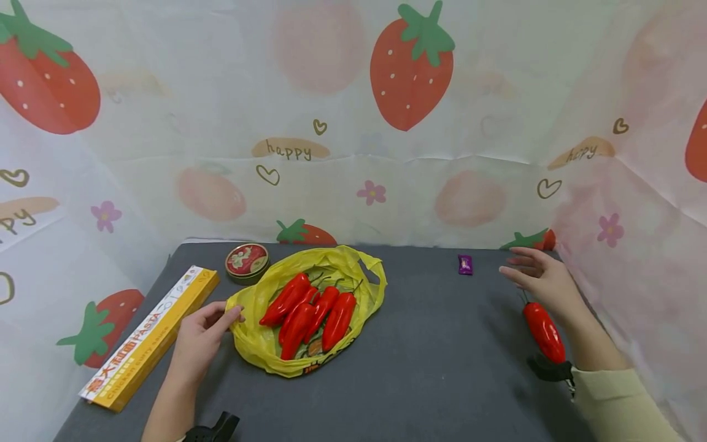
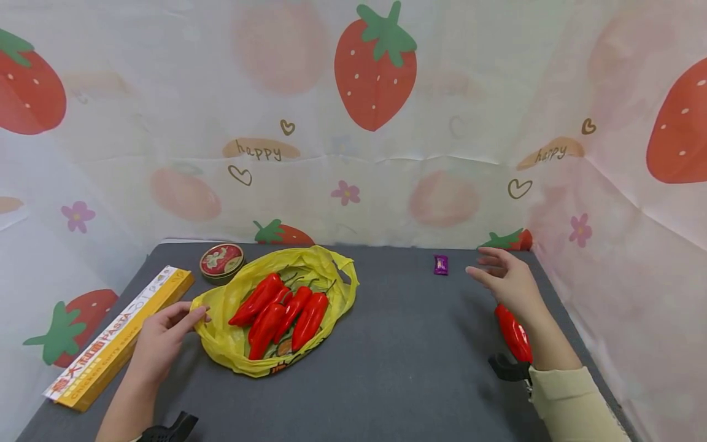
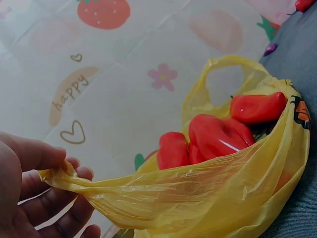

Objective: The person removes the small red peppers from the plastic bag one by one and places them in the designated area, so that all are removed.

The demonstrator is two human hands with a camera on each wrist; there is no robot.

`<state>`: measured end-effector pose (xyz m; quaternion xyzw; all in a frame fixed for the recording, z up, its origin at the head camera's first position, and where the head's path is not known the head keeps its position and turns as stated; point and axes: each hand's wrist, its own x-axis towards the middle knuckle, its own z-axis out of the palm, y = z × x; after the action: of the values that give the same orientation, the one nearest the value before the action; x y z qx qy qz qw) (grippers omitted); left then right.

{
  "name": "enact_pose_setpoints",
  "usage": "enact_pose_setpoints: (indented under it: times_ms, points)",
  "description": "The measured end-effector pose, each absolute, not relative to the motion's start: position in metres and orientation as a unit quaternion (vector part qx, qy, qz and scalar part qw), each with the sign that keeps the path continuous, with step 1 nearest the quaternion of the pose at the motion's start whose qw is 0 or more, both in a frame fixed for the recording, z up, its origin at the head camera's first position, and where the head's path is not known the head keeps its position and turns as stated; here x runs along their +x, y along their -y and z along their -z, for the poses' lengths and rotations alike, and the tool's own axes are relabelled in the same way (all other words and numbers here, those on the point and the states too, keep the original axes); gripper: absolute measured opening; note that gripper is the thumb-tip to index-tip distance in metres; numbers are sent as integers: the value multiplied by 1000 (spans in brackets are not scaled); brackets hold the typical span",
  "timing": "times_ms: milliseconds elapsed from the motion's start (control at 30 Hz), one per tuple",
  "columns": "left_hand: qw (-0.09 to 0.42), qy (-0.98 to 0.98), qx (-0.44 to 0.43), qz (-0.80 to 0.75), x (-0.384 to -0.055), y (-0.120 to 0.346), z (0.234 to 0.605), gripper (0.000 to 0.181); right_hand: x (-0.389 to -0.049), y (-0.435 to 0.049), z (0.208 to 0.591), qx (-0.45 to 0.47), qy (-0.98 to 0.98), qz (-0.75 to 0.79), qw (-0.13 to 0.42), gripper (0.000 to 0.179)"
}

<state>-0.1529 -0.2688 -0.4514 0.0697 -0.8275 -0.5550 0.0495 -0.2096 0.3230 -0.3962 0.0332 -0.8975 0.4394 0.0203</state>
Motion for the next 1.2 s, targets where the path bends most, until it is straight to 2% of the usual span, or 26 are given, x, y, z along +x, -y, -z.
enact_pose_setpoints:
  times_ms: [333,600,1200]
  points:
    - [51,828,69,555,-154,269,452,45,-216,-269,388,83,884,-459,-4,66]
    - [47,830,81,550,-154,268,451,45,-222,-230,398,114,859,-499,6,57]
    - [39,827,85,555,-152,269,452,45,-224,-150,414,157,823,-544,-38,48]
